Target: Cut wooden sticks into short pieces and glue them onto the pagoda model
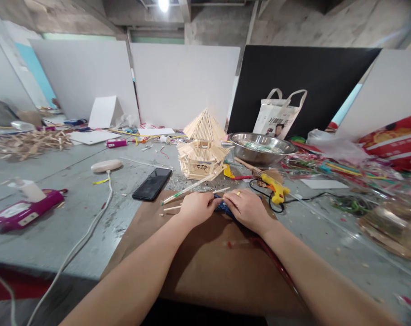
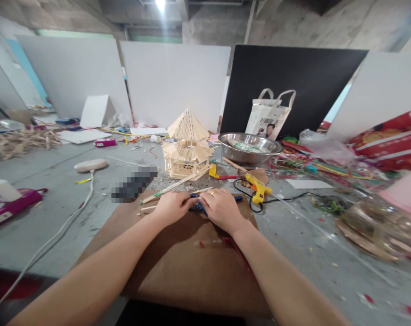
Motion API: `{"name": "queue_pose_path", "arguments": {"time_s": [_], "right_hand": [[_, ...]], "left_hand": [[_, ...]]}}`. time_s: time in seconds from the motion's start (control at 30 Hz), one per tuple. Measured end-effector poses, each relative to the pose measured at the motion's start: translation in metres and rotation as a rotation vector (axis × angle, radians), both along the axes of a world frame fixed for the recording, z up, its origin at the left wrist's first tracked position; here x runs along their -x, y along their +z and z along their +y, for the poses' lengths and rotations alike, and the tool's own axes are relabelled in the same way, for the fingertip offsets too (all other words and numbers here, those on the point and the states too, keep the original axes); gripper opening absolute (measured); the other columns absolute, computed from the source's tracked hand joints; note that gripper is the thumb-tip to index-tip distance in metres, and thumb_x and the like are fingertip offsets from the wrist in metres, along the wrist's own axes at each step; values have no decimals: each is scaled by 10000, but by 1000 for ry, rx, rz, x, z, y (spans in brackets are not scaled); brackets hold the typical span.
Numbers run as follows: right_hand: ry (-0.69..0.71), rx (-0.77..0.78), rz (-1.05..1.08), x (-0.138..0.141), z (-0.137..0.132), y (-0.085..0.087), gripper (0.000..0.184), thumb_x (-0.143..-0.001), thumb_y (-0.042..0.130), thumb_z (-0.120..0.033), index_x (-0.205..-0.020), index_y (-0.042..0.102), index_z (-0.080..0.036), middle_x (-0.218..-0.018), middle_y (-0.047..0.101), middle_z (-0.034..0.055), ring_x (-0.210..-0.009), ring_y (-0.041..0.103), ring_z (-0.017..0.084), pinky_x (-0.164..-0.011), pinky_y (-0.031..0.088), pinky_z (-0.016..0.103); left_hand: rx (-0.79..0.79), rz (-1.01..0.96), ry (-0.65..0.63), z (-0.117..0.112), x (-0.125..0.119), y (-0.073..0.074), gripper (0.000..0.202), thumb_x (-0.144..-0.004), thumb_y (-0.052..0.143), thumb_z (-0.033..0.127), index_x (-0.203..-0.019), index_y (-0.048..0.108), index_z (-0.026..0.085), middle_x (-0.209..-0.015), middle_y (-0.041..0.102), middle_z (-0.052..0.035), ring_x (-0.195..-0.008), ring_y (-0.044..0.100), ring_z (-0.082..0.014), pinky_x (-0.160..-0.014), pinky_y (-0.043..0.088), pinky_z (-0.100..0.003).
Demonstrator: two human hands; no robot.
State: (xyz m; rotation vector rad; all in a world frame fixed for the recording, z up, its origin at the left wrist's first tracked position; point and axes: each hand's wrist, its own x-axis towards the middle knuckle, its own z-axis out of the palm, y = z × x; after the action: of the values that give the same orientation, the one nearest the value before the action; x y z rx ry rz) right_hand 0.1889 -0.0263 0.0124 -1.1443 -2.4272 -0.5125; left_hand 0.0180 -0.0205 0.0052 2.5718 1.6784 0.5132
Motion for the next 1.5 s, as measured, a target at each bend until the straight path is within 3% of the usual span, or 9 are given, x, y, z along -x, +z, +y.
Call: {"name": "queue_pose_path", "arguments": {"time_s": [0.3, 0.43, 0.57, 0.7, 0.83, 1.0, 1.2, 1.5], "right_hand": [[-54, 48, 24, 4, -1, -2, 323, -842, 316, -295, -686, 566, -163, -629, 589, 50, -619, 512, 145, -606, 316, 255], [-21, 204, 110, 2, 2, -2, 330, -850, 293, -321, -753, 575, -180, -695, 605, 45, -666, 530, 148, -634, 345, 252], [-22, 393, 291, -12, 15, -6, 296, -830, 330, -329, -748, 585, -202, -735, 627, 28, -710, 555, 149, -651, 386, 250], [-128, 374, 390, -25, 26, -11, 264, -806, 345, -277, -844, 589, -185, -869, 643, 70, -823, 568, 181, -727, 400, 294], [-172, 385, 471, -23, 24, -7, 280, -784, 356, -255, -1000, 510, -164, -682, 638, 29, -644, 582, 152, -636, 426, 276], [-164, 473, 607, -14, 15, -5, 155, -733, 421, -272, -800, 533, -188, -586, 602, -14, -508, 545, 119, -542, 424, 246], [-103, 606, 687, -13, 15, -11, 232, -743, 425, -312, -897, 534, -176, -749, 641, 27, -521, 558, 112, -544, 441, 253], [-188, 572, 595, -22, 26, -18, 236, -712, 447, -297, -816, 614, -165, -671, 642, 18, -527, 552, 126, -541, 428, 255]], "left_hand": [[-25, 16, 49, -3, -5, 0, 500, -816, 198, 489, -750, 605, 205, -718, 643, -67, -671, 590, -209, -570, 396, -287], [-4, -8, 33, -3, -2, 1, 491, -812, 219, 493, -746, 607, 199, -711, 639, -63, -658, 580, -190, -555, 367, -262], [7, -78, -87, -2, 2, 3, 510, -799, 232, 528, -662, 591, 192, -638, 613, -34, -595, 546, -144, -512, 307, -224], [-9, -134, -110, -1, 4, 2, 520, -805, 215, 528, -627, 569, 191, -580, 585, -15, -543, 515, -125, -484, 267, -219], [14, -142, -112, 0, 2, 0, 473, -793, 253, 533, -680, 571, 201, -612, 597, -13, -575, 535, -138, -504, 294, -220], [57, -124, -124, -2, 1, 0, 390, -786, 307, 504, -784, 572, 218, -726, 631, -17, -673, 576, -165, -543, 355, -227], [90, -119, -115, -3, 1, 2, 389, -800, 279, 483, -861, 563, 224, -765, 641, -33, -728, 593, -191, -612, 414, -264], [109, -102, -66, -3, 0, 3, 296, -800, 309, 379, -869, 551, 223, -784, 641, -41, -729, 596, -206, -623, 437, -294]]}}
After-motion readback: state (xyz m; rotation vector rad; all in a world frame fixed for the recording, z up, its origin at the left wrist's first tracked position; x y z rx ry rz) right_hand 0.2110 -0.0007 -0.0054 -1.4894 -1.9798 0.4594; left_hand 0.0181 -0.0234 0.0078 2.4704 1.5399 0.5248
